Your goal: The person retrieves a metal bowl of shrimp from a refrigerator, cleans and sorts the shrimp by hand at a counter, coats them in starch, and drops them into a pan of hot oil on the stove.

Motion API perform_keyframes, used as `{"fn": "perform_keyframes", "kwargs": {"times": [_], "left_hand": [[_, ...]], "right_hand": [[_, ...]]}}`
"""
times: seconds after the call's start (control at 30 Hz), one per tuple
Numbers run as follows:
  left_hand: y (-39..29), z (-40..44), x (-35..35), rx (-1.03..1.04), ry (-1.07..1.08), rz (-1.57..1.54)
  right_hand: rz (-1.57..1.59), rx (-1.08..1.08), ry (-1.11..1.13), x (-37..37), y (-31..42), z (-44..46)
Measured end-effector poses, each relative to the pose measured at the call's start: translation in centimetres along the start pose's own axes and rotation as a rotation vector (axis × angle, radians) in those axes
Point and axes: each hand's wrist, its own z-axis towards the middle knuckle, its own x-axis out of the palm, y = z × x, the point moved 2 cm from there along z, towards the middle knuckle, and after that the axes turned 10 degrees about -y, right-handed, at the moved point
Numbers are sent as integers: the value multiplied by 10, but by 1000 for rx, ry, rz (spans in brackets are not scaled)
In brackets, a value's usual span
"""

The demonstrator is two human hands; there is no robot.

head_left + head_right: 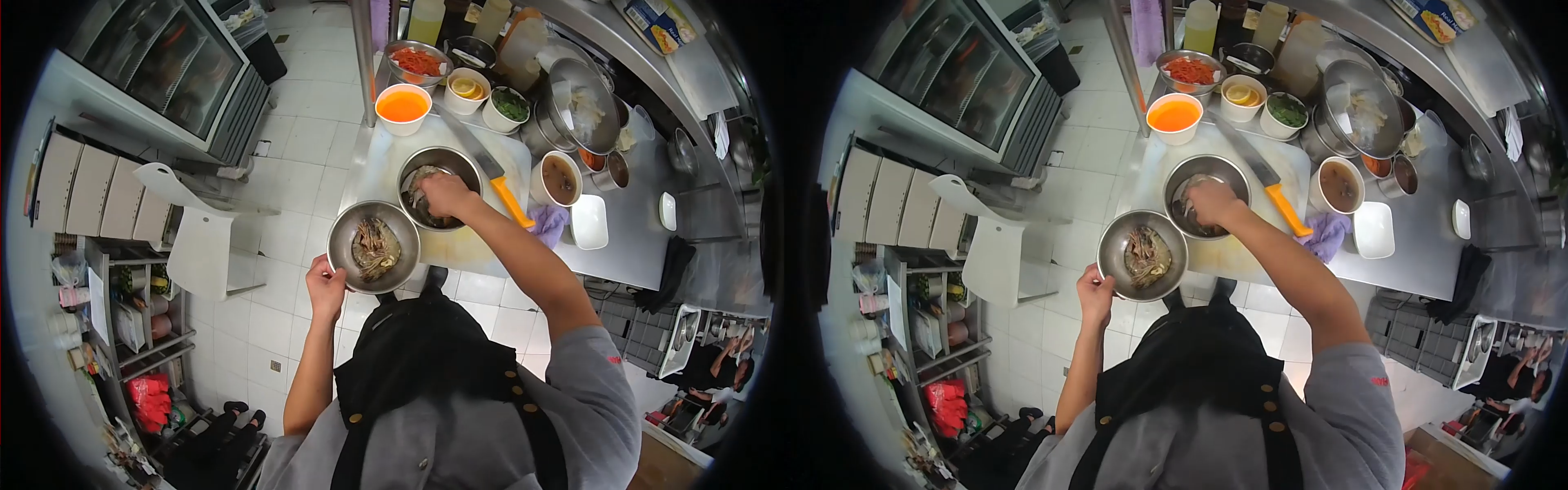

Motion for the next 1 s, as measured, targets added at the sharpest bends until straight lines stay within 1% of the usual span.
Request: {"fn": "perform_keyframes", "kwargs": {"times": [0.07,0.13,0.17,0.23,0.27,0.33,0.37,0.43,0.47,0.53,0.57,0.6,0.67,0.7,0.73,0.77,0.8,0.83,0.9,0.93,1.0], "left_hand": [[4,1,-4,-34,12,44],[20,9,-8,-34,1,63],[23,9,-6,-38,2,70],[23,13,0,5,21,87],[22,16,4,7,26,94],[20,20,10,4,55,141],[19,22,11,4,60,147],[17,23,13,-19,59,116],[12,23,15,-18,61,119],[2,18,16,-106,72,117],[2,18,17,-105,74,125],[1,18,17,-106,74,131],[0,17,16,-98,74,118],[-1,16,17,-100,69,120],[-2,16,18,-83,68,113],[-2,16,19,-66,67,105],[0,15,19,-66,64,103],[4,15,18,-81,64,71],[9,13,16,-98,61,35],[9,12,16,-109,53,56],[8,12,20,-113,52,66]], "right_hand": [[23,1,-12,-3,-7,0],[80,-27,-77,-24,-14,-5],[86,-24,-74,-33,-17,-9],[242,7,-273,-56,-25,-15],[248,12,-276,-65,-30,-15],[388,93,-228,-80,-40,-16],[394,99,-230,-88,-43,-17],[554,146,-275,-101,-48,-22],[557,147,-276,-102,-49,-21],[975,-28,-296,-103,-41,-20],[1008,-39,-211,-113,-30,-21],[1014,-38,-212,-107,-34,-15],[686,-96,-42,-77,-40,1],[546,-100,79,-59,-39,6],[472,-116,191,-32,-40,8],[411,-96,196,-1,-41,7],[349,-77,201,7,-37,6],[345,-81,202,9,-40,8],[419,16,477,-7,-34,8],[416,16,478,-4,-36,10],[506,-34,538,12,-45,15]]}}
